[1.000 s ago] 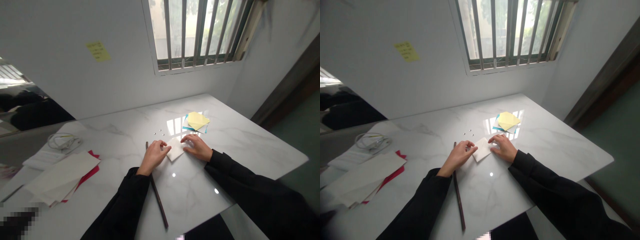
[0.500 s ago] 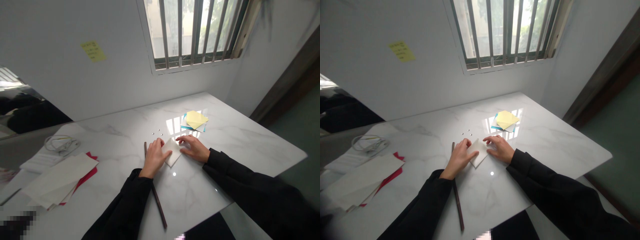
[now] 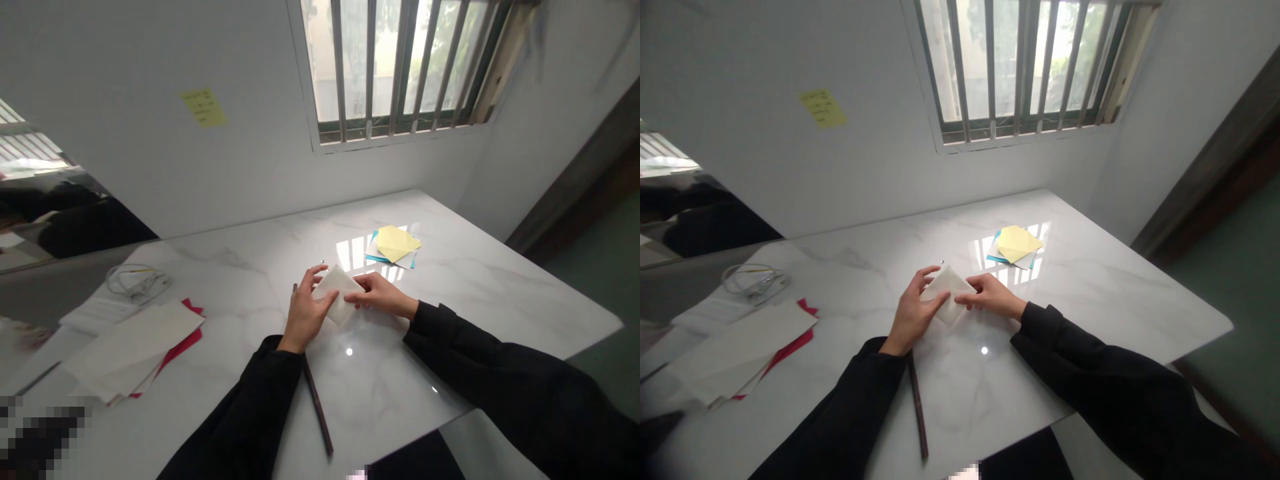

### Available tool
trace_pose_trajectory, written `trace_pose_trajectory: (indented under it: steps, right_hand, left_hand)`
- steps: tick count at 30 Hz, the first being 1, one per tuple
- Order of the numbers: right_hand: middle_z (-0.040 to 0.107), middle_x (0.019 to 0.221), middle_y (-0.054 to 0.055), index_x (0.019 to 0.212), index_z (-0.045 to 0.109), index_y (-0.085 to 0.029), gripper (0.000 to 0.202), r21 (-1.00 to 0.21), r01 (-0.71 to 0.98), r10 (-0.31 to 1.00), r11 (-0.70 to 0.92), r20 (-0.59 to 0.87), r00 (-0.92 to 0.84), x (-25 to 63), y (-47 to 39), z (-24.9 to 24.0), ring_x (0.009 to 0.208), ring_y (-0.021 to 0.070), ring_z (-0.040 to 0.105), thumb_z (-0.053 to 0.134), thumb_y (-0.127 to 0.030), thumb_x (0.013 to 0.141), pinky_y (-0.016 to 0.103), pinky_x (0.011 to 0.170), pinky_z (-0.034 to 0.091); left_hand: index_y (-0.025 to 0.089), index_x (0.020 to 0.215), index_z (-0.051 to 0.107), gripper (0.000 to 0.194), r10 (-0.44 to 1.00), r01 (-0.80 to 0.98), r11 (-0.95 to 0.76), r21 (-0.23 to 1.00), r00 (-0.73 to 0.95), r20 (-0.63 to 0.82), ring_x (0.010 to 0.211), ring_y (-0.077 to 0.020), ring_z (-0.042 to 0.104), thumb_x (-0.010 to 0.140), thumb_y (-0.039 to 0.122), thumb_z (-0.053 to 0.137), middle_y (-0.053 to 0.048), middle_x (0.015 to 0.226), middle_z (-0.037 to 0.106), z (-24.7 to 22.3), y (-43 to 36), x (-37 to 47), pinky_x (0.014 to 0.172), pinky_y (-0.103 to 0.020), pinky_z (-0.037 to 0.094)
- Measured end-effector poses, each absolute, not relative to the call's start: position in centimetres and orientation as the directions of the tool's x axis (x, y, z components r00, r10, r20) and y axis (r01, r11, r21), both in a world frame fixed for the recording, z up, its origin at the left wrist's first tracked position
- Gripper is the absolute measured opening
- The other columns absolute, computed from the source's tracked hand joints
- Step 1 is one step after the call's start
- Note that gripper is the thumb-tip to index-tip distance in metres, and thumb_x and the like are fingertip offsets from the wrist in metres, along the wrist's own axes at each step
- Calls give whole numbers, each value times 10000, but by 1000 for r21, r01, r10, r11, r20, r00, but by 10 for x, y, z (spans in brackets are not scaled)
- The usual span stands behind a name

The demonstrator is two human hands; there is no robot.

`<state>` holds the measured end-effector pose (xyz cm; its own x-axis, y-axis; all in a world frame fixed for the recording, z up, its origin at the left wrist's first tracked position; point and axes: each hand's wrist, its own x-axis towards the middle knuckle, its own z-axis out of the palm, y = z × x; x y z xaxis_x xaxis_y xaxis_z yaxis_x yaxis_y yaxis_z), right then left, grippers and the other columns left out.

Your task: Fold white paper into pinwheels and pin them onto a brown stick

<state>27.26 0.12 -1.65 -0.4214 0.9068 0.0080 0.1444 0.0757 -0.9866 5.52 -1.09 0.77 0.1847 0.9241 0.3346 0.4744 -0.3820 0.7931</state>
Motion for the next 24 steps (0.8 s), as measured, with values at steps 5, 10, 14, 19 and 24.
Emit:
trace_pose_trajectory:
  steps: [5,10,14,19,24]
  right_hand:
    - [657,720,19,887,729,-133,404,-999,52,947,-8,-25,-320,262,30,-19,602,121,553,810,-509,764,239,546,422]
    - [666,773,8,936,704,-141,461,-980,-200,974,-17,29,-224,257,40,-29,660,125,569,848,-524,723,255,624,453]
    - [631,744,-9,893,681,-148,442,-976,-217,979,-32,13,-202,260,39,-34,632,116,539,865,-509,717,260,603,432]
    - [641,784,-1,920,690,-150,441,-973,-228,980,-36,10,-198,263,40,-36,669,121,558,862,-511,734,258,623,448]
    - [655,791,-4,920,693,-162,450,-972,-231,978,-52,-3,-207,264,39,-35,676,127,573,876,-518,715,273,671,479]
  left_hand:
    - [173,1577,433,763,677,790,-597,139,404,615,1556,-403,300,943,533,656,-198,1660,377,14,-34,64,1249,-562,264]
    - [151,1660,270,966,578,704,-706,-80,638,509,1604,-370,182,925,711,552,-153,1722,258,7,-75,94,1302,-533,144]
    - [152,1672,230,1004,553,678,-729,-96,666,500,1611,-369,148,916,743,525,-135,1736,213,4,-92,103,1306,-527,138]
    - [147,1668,240,993,580,698,-712,-75,646,496,1609,-360,166,924,751,498,-132,1737,208,4,-94,103,1307,-523,130]
    - [140,1661,262,979,582,702,-708,-72,638,505,1605,-365,180,928,742,503,-136,1735,217,3,-94,103,1304,-523,139]
